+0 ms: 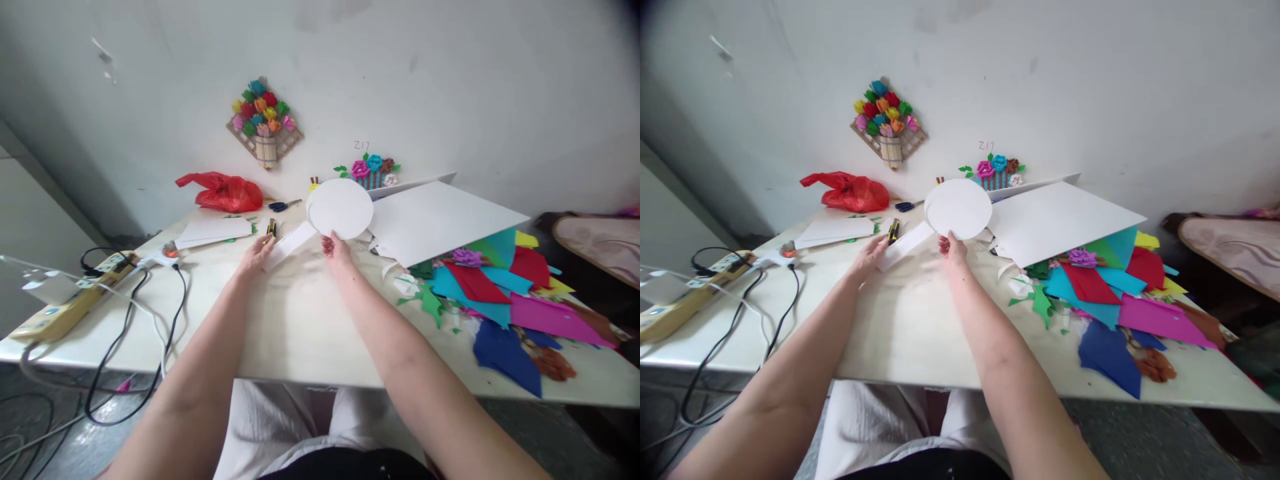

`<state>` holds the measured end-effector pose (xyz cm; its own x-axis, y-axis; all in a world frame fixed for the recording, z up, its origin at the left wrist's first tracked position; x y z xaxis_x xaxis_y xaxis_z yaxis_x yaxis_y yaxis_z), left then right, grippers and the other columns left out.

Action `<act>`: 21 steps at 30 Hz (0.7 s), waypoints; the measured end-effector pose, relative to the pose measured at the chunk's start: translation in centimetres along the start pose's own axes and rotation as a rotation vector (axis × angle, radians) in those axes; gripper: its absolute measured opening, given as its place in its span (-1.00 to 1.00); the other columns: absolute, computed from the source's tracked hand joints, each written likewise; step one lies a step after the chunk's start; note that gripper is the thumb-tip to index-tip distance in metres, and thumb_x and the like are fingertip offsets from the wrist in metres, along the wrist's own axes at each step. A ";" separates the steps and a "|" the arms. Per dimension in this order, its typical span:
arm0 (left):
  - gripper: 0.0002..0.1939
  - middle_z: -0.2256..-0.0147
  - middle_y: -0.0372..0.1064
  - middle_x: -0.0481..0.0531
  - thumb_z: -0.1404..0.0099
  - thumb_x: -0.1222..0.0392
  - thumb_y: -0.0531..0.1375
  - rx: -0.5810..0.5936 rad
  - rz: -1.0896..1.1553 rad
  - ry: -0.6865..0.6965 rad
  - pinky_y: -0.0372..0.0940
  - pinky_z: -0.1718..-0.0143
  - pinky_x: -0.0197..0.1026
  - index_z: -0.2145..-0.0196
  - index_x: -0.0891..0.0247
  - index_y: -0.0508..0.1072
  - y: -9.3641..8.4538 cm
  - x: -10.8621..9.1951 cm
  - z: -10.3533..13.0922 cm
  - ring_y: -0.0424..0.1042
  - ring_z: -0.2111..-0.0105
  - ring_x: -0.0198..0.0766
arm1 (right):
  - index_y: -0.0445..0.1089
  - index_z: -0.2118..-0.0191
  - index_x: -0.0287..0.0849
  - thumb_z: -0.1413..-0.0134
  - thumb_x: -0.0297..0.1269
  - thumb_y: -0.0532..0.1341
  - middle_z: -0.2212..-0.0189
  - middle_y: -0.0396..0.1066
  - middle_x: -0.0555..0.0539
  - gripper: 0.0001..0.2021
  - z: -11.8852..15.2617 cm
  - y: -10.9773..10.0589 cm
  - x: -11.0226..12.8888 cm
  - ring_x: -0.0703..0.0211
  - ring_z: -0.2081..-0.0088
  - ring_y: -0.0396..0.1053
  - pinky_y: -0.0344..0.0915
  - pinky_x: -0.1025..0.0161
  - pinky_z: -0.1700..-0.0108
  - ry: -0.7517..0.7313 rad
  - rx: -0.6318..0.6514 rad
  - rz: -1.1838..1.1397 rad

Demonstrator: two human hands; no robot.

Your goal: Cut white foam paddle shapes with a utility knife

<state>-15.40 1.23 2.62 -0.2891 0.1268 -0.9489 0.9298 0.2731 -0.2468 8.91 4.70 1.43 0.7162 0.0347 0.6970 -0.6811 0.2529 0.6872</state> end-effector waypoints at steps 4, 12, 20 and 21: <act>-0.25 0.42 0.46 0.10 -0.22 -0.41 0.02 -0.062 0.423 -0.209 0.27 0.45 -0.22 -0.01 0.32 0.44 -0.7 0.8 0.5 0.42 0.49 -0.22 | 0.30 0.44 -0.24 -0.23 -0.33 0.15 0.66 0.39 0.05 -0.80 0.6 0.3 -0.4 0.45 0.66 0.26 0.13 0.52 0.66 0.035 0.062 0.010; -0.66 0.45 0.46 0.06 -0.16 -0.01 0.32 -0.053 0.634 -0.249 0.39 0.49 -0.27 0.31 0.36 0.46 1.1 0.6 1.8 0.47 0.50 -0.29 | 0.11 0.53 -0.15 -0.25 -0.24 0.14 0.81 0.08 0.22 -0.67 0.4 0.1 -0.3 0.49 0.78 -0.10 -0.20 0.48 0.74 0.020 0.072 0.021; -0.70 0.66 0.39 0.04 0.00 0.14 0.43 0.021 0.495 -0.190 0.14 0.75 -0.41 0.46 0.36 0.43 0.2 0.4 2.3 0.41 0.69 -0.29 | -0.03 0.62 -0.11 -0.14 -0.07 0.22 0.84 -0.04 0.21 -0.52 0.7 0.2 0.1 0.47 0.78 -0.16 -0.22 0.43 0.73 0.025 0.130 0.181; -0.71 0.66 0.39 0.04 0.01 0.15 0.43 0.016 0.494 -0.188 0.14 0.75 -0.41 0.46 0.36 0.43 0.0 0.4 2.3 0.40 0.69 -0.30 | 0.01 0.61 -0.12 -0.15 -0.07 0.21 0.83 0.00 0.20 -0.54 0.7 0.1 0.2 0.47 0.78 -0.15 -0.22 0.43 0.73 0.019 0.122 0.175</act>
<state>-14.98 -0.95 1.81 0.2291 0.0627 -0.9714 0.9487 0.2092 0.2372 8.90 4.08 1.80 0.5876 0.0860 0.8046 -0.8076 0.1225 0.5768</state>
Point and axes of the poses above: each hand's wrist, its own z-axis away from the middle knuckle, its own y-axis out of the palm, x = y × z, the point moved 5 cm from there along -z, towards the middle knuckle
